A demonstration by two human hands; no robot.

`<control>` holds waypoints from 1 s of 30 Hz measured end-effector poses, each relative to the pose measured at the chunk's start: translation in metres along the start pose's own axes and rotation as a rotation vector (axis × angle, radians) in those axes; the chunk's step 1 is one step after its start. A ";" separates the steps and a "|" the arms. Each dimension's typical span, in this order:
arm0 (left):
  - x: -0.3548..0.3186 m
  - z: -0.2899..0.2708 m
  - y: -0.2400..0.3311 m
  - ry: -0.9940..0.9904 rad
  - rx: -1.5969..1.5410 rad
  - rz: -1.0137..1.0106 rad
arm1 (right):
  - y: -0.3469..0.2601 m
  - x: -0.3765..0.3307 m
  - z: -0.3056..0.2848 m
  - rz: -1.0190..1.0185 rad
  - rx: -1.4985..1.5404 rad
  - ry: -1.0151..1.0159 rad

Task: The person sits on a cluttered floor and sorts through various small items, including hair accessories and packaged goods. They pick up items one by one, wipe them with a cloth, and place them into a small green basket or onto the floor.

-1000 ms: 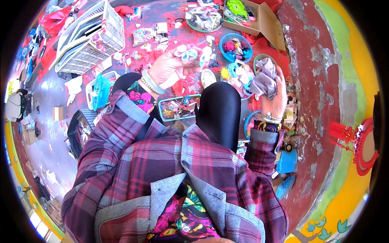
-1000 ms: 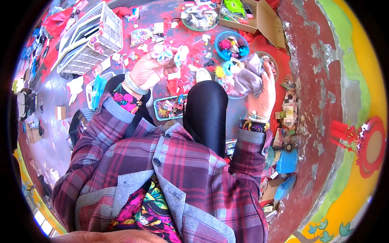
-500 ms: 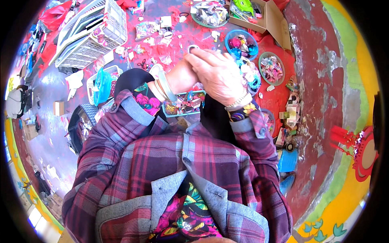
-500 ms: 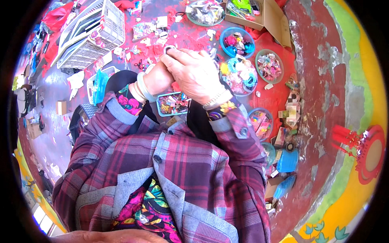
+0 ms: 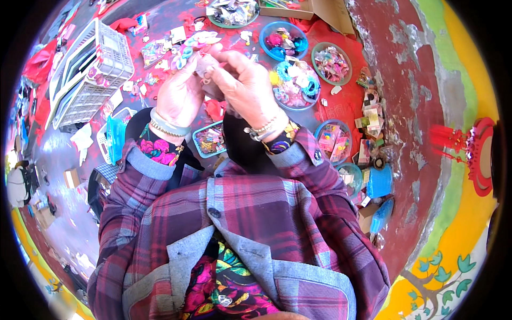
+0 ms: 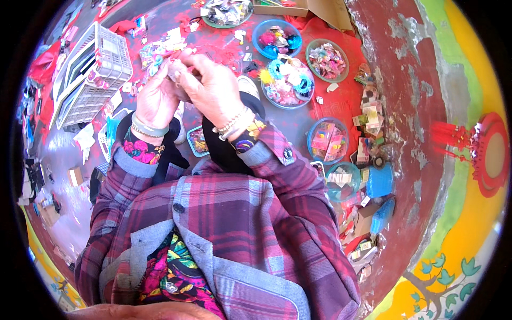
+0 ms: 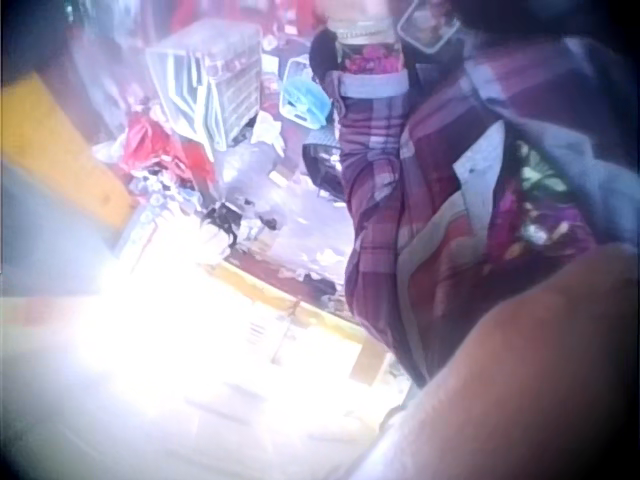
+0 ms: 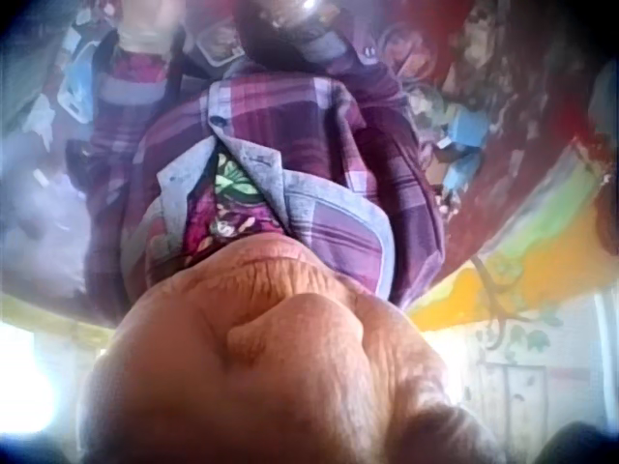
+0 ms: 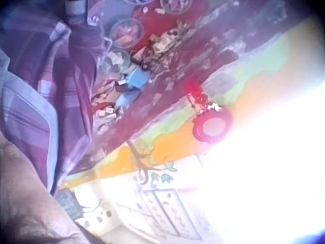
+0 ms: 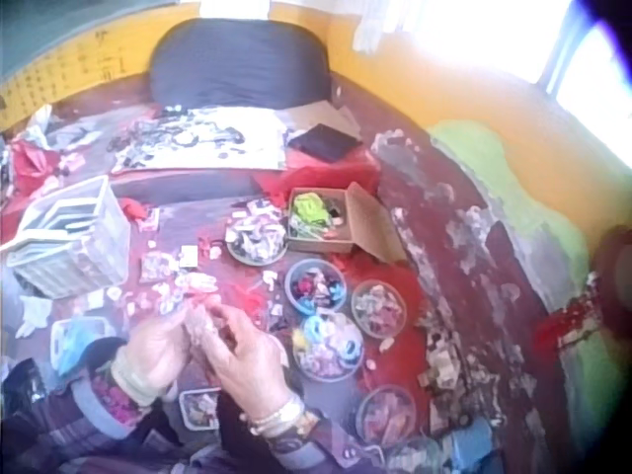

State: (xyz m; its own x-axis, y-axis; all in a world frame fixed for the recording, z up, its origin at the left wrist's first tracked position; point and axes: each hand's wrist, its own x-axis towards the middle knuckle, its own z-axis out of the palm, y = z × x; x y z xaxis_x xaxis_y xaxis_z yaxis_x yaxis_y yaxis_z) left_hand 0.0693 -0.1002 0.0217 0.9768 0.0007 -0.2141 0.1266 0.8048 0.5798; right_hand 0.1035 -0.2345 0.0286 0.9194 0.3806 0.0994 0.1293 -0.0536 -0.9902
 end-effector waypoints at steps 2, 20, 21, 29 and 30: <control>0.000 0.002 -0.003 -0.014 0.008 0.015 | 0.008 0.004 0.004 -0.015 0.136 -0.011; -0.012 -0.019 0.018 0.137 0.275 -0.206 | 0.240 -0.013 -0.181 0.806 0.199 0.419; -0.012 -0.019 0.018 0.146 0.265 -0.214 | 0.254 -0.011 -0.189 0.823 0.224 0.420; -0.008 -0.019 0.018 0.187 0.279 -0.237 | 0.340 -0.014 -0.225 1.142 -0.043 0.558; -0.008 -0.019 0.018 0.191 0.285 -0.236 | 0.345 -0.017 -0.227 1.027 -0.101 0.523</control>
State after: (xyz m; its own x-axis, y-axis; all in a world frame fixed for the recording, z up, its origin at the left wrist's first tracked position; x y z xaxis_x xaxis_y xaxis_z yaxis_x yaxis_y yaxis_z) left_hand 0.0604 -0.0747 0.0193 0.8692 -0.0321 -0.4935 0.4118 0.5995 0.6863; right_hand 0.2170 -0.4687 -0.2920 0.6467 -0.3125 -0.6958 -0.7608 -0.1990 -0.6178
